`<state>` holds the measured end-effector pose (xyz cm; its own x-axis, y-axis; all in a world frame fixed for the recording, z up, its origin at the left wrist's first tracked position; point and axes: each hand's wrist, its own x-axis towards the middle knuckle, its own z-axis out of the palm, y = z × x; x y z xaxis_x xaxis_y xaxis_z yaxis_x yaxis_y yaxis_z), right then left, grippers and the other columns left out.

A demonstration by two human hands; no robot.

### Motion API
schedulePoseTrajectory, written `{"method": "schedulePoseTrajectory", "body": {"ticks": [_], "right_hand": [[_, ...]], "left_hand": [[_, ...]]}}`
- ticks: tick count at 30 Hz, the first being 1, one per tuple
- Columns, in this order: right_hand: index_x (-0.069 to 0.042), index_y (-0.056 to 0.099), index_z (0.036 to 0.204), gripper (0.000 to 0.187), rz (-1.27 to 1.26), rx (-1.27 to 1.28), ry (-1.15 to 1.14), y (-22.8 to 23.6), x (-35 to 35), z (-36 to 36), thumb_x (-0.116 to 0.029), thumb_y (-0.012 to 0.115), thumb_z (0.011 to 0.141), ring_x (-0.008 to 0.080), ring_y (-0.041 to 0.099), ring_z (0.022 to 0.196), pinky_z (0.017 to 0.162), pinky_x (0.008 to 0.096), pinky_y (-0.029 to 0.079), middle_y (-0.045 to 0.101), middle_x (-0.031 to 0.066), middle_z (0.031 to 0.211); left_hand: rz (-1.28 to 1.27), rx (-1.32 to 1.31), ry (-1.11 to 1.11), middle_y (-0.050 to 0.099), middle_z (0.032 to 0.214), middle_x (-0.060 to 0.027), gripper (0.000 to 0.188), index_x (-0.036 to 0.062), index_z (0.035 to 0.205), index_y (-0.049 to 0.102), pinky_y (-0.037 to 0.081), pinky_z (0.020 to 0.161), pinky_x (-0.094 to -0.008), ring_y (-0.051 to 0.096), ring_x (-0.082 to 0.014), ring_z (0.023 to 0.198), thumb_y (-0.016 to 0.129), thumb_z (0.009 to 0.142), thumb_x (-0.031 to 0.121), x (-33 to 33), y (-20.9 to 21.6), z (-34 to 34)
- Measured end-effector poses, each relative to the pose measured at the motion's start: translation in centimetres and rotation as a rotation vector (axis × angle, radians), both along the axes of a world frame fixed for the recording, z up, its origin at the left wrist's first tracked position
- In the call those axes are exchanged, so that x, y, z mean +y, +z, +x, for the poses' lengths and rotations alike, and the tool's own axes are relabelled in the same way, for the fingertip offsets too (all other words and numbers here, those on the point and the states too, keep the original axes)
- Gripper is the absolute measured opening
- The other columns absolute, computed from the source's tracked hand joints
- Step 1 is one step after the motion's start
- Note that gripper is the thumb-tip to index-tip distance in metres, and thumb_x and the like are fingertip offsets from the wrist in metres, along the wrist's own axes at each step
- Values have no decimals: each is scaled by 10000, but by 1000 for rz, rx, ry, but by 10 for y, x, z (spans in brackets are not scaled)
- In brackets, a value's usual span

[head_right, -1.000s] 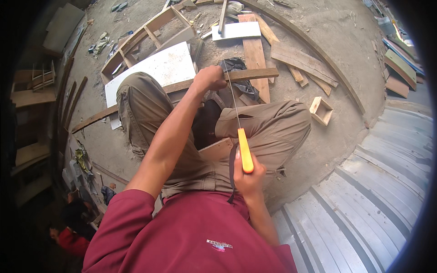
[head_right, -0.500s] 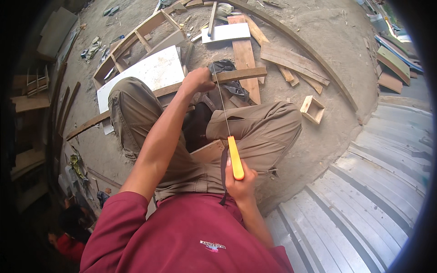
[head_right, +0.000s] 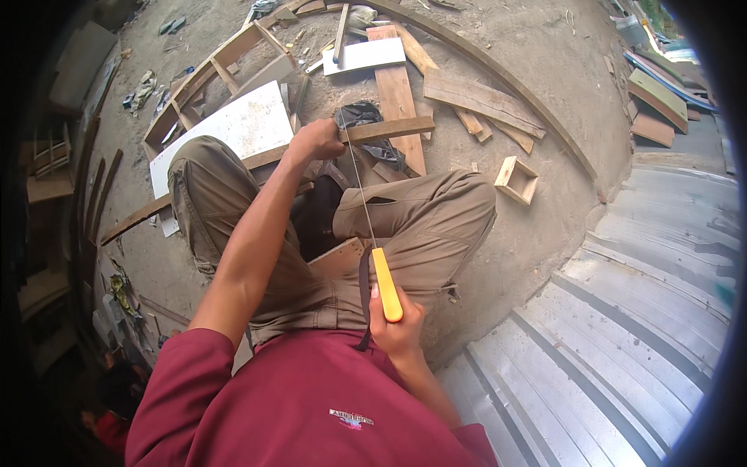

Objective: The person sits on the floor and uses a hand saw to cut a small wooden stick. After cutting, they use a sanding block to smooth the edges of the stick and then fit it into a wooden frame.

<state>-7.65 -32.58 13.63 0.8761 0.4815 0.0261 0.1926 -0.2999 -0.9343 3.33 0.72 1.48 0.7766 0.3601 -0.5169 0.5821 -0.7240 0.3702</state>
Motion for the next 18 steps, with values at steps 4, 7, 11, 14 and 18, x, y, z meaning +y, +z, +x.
{"method": "schedulePoseTrajectory", "body": {"ticks": [4, 7, 11, 14, 18], "right_hand": [[8, 640, 831, 204, -14, 35, -11, -34, 80, 59, -158, 677, 944, 226, 530, 471, 504, 355, 427, 563, 165, 594], [3, 620, 801, 249, 23, -11, -45, -55, 127, 81, -194, 668, 946, 305, 516, 480, 508, 381, 427, 589, 191, 610], [15, 692, 940, 120, -17, 9, 17, -27, 44, 24, -103, 671, 931, 229, 653, 559, 554, 341, 485, 644, 170, 668], [46, 704, 1036, 165, -26, 11, 30, 4, -9, 2, -75, 658, 935, 169, 679, 618, 601, 312, 517, 677, 149, 707], [19, 649, 879, 203, -23, 42, 14, -33, 76, 62, -167, 661, 959, 167, 529, 505, 519, 350, 430, 555, 146, 595]], "left_hand": [[36, 4, -32, 723, 1061, -237, 395, 10, 1010, 744, 573, 894, -458, 705, -389, 1014, 684, 716, 268, -19, 9, -4], [49, -14, -59, 726, 1047, -233, 373, 9, 987, 746, 575, 881, -459, 706, -392, 1007, 670, 724, 261, -18, 9, -1], [-6, -62, 37, 714, 970, -285, 361, -43, 901, 737, 570, 864, -491, 705, -427, 963, 659, 728, 265, 1, -1, -6], [18, -78, 1, 715, 965, -284, 349, -42, 899, 738, 573, 861, -487, 708, -422, 955, 663, 713, 245, -6, 3, -7], [30, -26, -24, 733, 1054, -222, 351, 12, 970, 755, 571, 900, -465, 704, -400, 1014, 668, 731, 253, -19, 12, -5]]}}
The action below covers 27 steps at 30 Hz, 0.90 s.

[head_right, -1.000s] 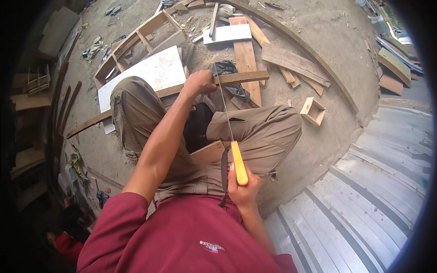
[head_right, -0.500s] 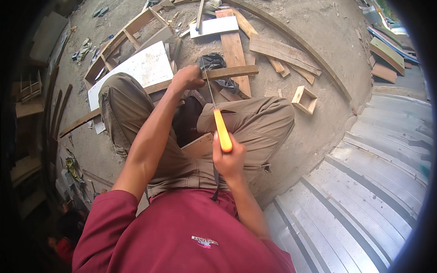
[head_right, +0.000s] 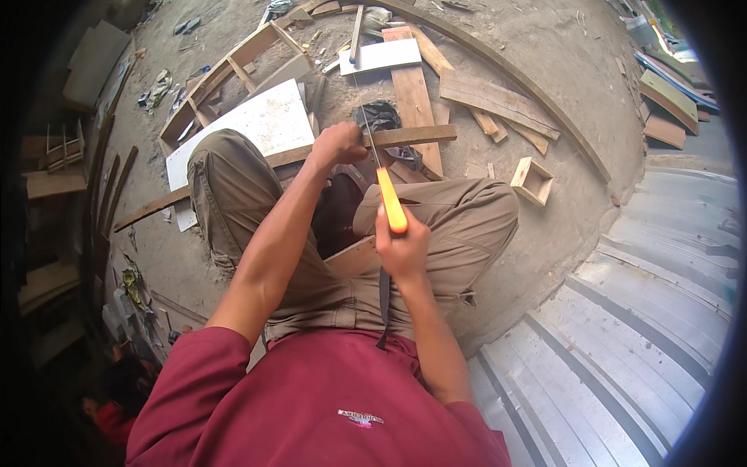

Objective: The person sits on the floor and uses a hand saw to cut a small wooden stick. After cutting, they use a sanding block to smooth the edges of the stick and then fit it into a wooden frame.

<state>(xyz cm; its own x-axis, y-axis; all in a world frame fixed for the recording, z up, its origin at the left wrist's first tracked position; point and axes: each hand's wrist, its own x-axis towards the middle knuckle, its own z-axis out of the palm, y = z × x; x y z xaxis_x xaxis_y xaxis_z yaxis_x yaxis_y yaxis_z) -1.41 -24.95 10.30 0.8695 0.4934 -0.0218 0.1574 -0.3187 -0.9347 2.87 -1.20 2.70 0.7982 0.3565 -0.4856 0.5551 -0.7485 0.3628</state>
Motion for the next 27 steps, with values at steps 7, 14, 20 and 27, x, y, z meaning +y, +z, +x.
{"method": "schedulePoseTrajectory", "body": {"ticks": [7, 14, 20, 27], "right_hand": [[24, 678, 902, 142, -18, 23, 11, 14, -36, -41, -114, 676, 935, 174, 629, 541, 533, 336, 458, 588, 148, 605], [16, 648, 843, 201, 47, 37, -15, -7, 3, -3, -151, 664, 953, 150, 506, 497, 510, 328, 422, 552, 131, 581], [11, 663, 869, 162, 41, 20, 0, 9, -10, -26, -131, 669, 945, 195, 567, 485, 515, 339, 440, 577, 126, 586], [29, 653, 883, 168, 14, 39, 12, 5, -30, -18, -120, 658, 959, 91, 451, 518, 494, 324, 393, 516, 87, 576]], "left_hand": [[-32, 63, 42, 725, 1072, -241, 376, -5, 994, 749, 571, 898, -464, 703, -394, 1020, 665, 745, 265, 23, -10, 6], [20, 21, -84, 727, 1018, -243, 348, -5, 946, 752, 571, 894, -461, 708, -390, 1000, 672, 748, 270, -4, 0, -5], [-12, 36, 30, 725, 1048, -247, 367, -1, 963, 756, 570, 895, -462, 705, -403, 1005, 686, 751, 290, 17, 0, 1], [-27, 40, -24, 724, 1058, -246, 392, -7, 997, 748, 568, 903, -465, 700, -400, 1023, 676, 737, 277, 6, 1, -1]]}}
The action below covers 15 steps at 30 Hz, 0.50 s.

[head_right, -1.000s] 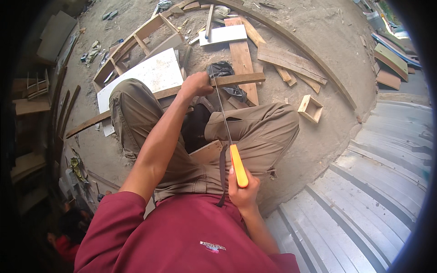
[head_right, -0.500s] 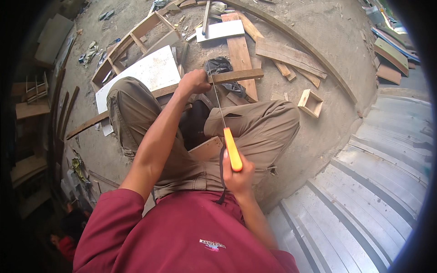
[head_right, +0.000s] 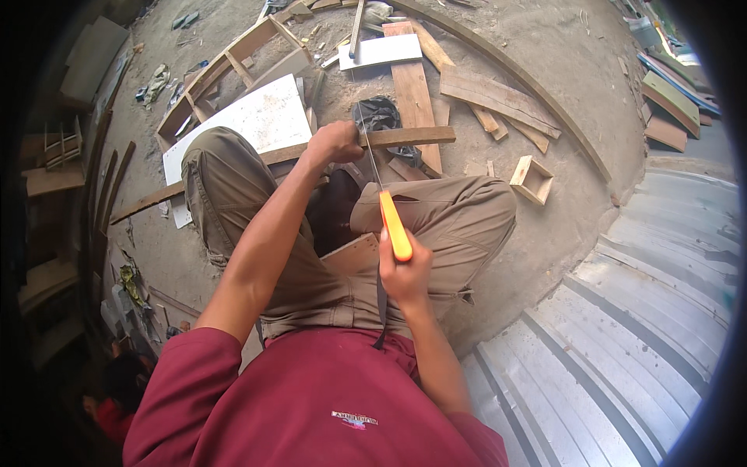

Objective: The person sits on the floor and uses a hand saw to cut a small wooden stick. After cutting, they use a sanding block to smooth the edges of the stick and then fit it into a wooden frame.

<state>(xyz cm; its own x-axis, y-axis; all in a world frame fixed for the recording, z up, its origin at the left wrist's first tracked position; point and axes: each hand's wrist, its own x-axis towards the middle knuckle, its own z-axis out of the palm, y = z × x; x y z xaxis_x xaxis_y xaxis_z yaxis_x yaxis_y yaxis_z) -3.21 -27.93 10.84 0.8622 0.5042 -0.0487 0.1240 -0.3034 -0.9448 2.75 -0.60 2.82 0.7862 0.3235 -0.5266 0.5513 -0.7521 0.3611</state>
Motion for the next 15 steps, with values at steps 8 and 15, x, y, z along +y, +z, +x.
{"method": "schedulePoseTrajectory", "body": {"ticks": [8, 15], "right_hand": [[4, 656, 875, 115, -70, -39, 51, 30, -14, -33, -99, 684, 918, 194, 579, 477, 494, 339, 434, 545, 135, 578], [26, 677, 919, 156, -63, 74, 3, 24, -2, 0, -128, 678, 941, 109, 546, 546, 541, 318, 447, 563, 109, 612]], "left_hand": [[-10, -55, 57, 714, 977, -279, 360, -53, 894, 730, 569, 856, -473, 704, -419, 959, 667, 715, 253, 27, -8, 7], [-10, 20, 56, 723, 1070, -241, 368, -11, 993, 745, 569, 896, -464, 700, -397, 1027, 666, 755, 259, 6, -5, 4]]}}
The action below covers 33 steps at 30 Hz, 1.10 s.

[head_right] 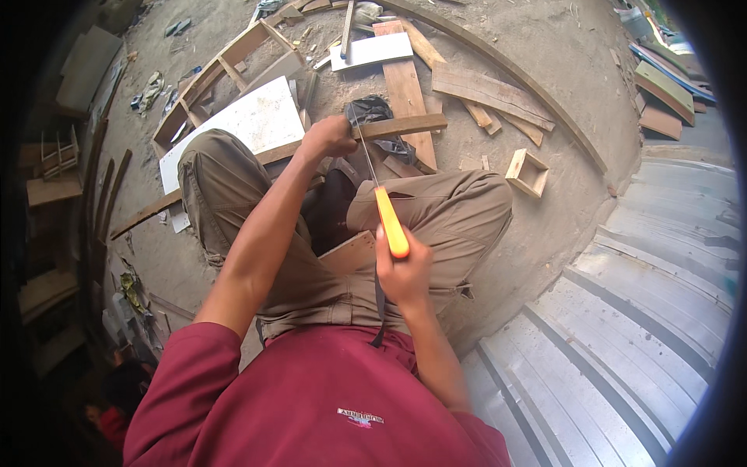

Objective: The person sits on the floor and uses a hand saw to cut a small wooden stick. After cutting, they use a sanding block to smooth the edges of the stick and then fit it into a wooden frame.

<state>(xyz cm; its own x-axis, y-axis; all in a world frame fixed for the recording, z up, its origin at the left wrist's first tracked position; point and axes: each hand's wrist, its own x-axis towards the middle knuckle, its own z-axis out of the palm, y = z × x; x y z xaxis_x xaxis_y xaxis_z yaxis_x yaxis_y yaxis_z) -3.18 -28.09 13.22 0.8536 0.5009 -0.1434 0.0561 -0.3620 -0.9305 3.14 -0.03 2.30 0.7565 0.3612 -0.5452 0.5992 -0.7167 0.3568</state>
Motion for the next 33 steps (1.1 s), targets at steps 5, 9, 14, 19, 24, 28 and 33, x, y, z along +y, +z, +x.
{"method": "schedulePoseTrajectory", "body": {"ticks": [5, 9, 14, 19, 24, 28, 33], "right_hand": [[12, 644, 862, 212, 23, -123, -2, -33, 64, 24, -183, 674, 940, 259, 583, 509, 536, 371, 456, 592, 184, 618], [15, 666, 894, 135, -4, -52, -10, 22, -22, -35, -114, 687, 928, 166, 575, 504, 522, 325, 447, 552, 136, 587], [15, 668, 879, 160, 34, -93, -27, -4, 13, 1, -130, 675, 944, 129, 523, 510, 513, 320, 424, 546, 128, 587], [19, 645, 871, 198, 46, -161, -1, -39, 73, 30, -169, 684, 919, 341, 588, 524, 548, 395, 460, 587, 216, 641], [18, 693, 959, 129, 19, 26, 1, 32, -30, -34, -107, 678, 931, 174, 620, 530, 542, 331, 462, 577, 136, 605], [18, 682, 909, 141, 43, -34, -12, 16, -2, -18, -115, 660, 950, 107, 569, 536, 533, 318, 444, 554, 115, 591], [15, 641, 841, 223, 31, -53, -5, -30, 73, 29, -187, 689, 921, 309, 645, 564, 549, 373, 468, 605, 192, 628]], "left_hand": [[20, -23, -7, 723, 1058, -246, 363, -12, 982, 743, 568, 889, -467, 702, -399, 1019, 664, 753, 258, 4, 5, 4], [2, -65, 41, 710, 1007, -293, 368, -47, 953, 728, 559, 872, -494, 698, -440, 982, 662, 732, 240, 14, -3, -3], [26, -34, -14, 721, 1024, -264, 346, -19, 962, 745, 569, 876, -469, 706, -412, 982, 655, 744, 235, 6, -2, 1], [34, -50, -45, 714, 974, -280, 338, -25, 942, 737, 569, 859, -474, 704, -424, 956, 648, 727, 221, 8, -3, 4], [56, -66, 9, 714, 994, -279, 340, -36, 946, 736, 569, 861, -480, 703, -427, 961, 647, 730, 211, 19, 2, -1], [71, -73, 18, 715, 1030, -276, 313, -25, 928, 739, 569, 874, -482, 704, -425, 982, 651, 743, 211, 7, -1, -10], [57, -70, -33, 713, 1009, -287, 329, -25, 937, 739, 568, 878, -485, 703, -425, 987, 655, 741, 226, 2, -4, -5]]}}
